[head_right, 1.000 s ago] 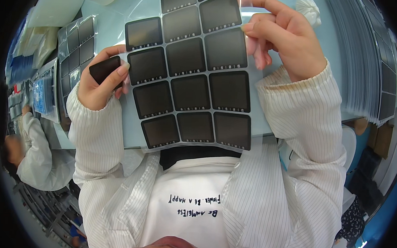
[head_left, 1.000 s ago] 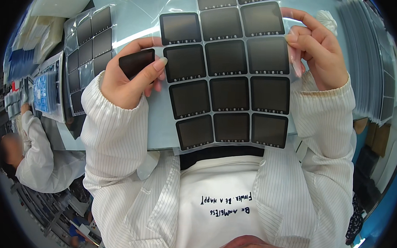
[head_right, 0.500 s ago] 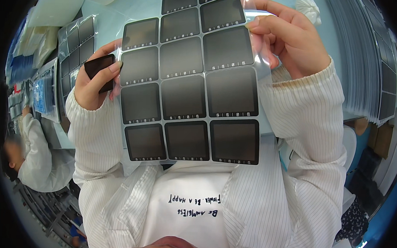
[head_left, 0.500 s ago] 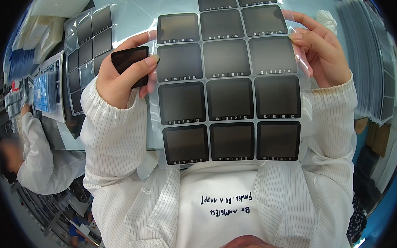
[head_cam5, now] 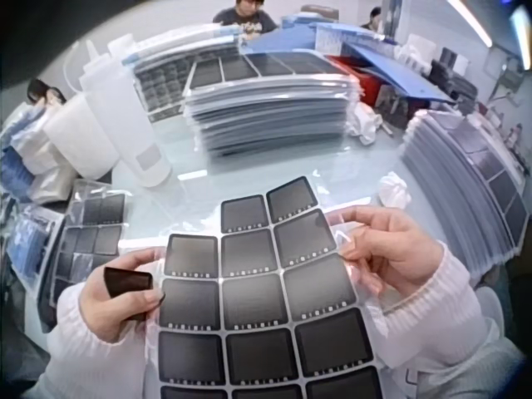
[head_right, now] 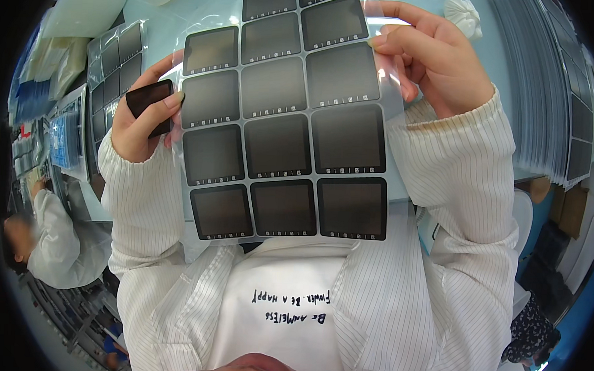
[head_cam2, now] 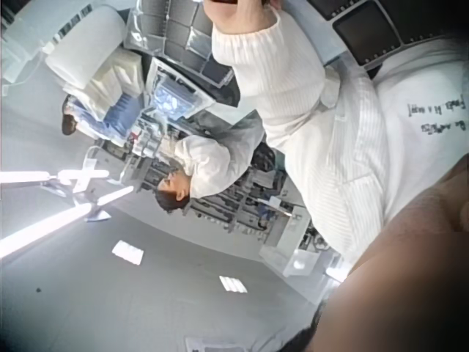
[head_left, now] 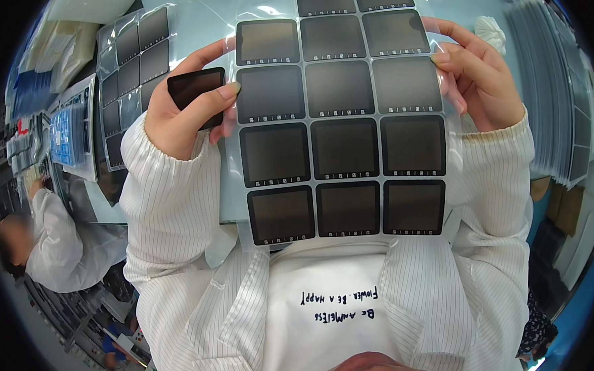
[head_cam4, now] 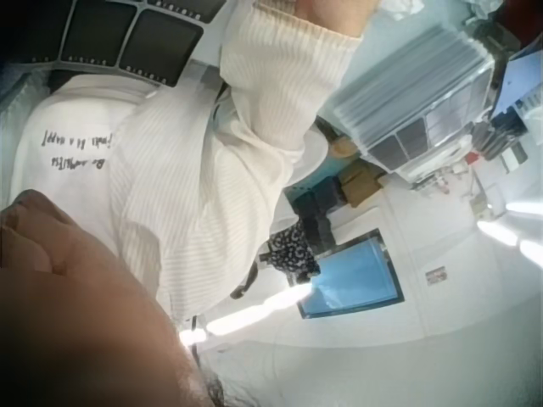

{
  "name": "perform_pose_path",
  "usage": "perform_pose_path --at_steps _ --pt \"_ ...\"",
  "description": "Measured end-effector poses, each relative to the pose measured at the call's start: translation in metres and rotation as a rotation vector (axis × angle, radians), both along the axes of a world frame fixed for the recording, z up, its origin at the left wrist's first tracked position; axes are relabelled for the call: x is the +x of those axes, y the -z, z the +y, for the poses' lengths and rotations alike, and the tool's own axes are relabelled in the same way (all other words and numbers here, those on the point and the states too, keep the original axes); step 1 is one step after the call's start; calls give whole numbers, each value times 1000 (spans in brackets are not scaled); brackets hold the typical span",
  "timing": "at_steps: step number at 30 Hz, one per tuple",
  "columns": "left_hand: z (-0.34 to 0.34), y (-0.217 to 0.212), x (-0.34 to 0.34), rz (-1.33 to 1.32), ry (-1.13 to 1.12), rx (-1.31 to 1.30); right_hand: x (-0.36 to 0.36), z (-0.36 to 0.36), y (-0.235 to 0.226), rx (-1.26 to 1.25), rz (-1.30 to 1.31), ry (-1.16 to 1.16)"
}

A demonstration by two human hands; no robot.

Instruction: Wiping rectangular electronic panels with a cleaning solution and inspecting them under light.

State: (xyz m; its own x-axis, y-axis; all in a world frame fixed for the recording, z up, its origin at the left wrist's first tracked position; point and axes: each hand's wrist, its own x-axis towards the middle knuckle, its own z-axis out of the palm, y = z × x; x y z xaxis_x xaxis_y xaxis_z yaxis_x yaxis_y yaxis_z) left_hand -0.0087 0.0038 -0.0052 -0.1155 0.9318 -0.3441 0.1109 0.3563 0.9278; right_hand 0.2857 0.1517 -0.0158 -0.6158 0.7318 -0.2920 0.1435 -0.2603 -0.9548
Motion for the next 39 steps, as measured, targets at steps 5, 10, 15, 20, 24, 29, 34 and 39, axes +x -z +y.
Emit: perform_pose_path --at_steps 5,10,15,20,24,29,34,39 --pt "2 -1 1 38 8 -4 -1 0 1 29 -22 -15" --pt "2 -2 2 59 16 -8 -2 -1 0 66 -71 -14" --pt "3 -2 2 41 25 -2 -1 1 0 57 -80 -74" --pt "1 -1 2 59 22 20 -3 -1 -2 104 -117 -73" --pt "1 -1 0 83 50 16 -1 -1 1 108 -103 -70" --pt "2 -1 -1 104 70 22 -4 -4 -4 103 -144 -54" --pt "2 0 0 117 69 22 -4 -3 -4 83 -113 -42" --pt "0 1 0 101 56 38 -3 -3 -2 119 -91 -61"
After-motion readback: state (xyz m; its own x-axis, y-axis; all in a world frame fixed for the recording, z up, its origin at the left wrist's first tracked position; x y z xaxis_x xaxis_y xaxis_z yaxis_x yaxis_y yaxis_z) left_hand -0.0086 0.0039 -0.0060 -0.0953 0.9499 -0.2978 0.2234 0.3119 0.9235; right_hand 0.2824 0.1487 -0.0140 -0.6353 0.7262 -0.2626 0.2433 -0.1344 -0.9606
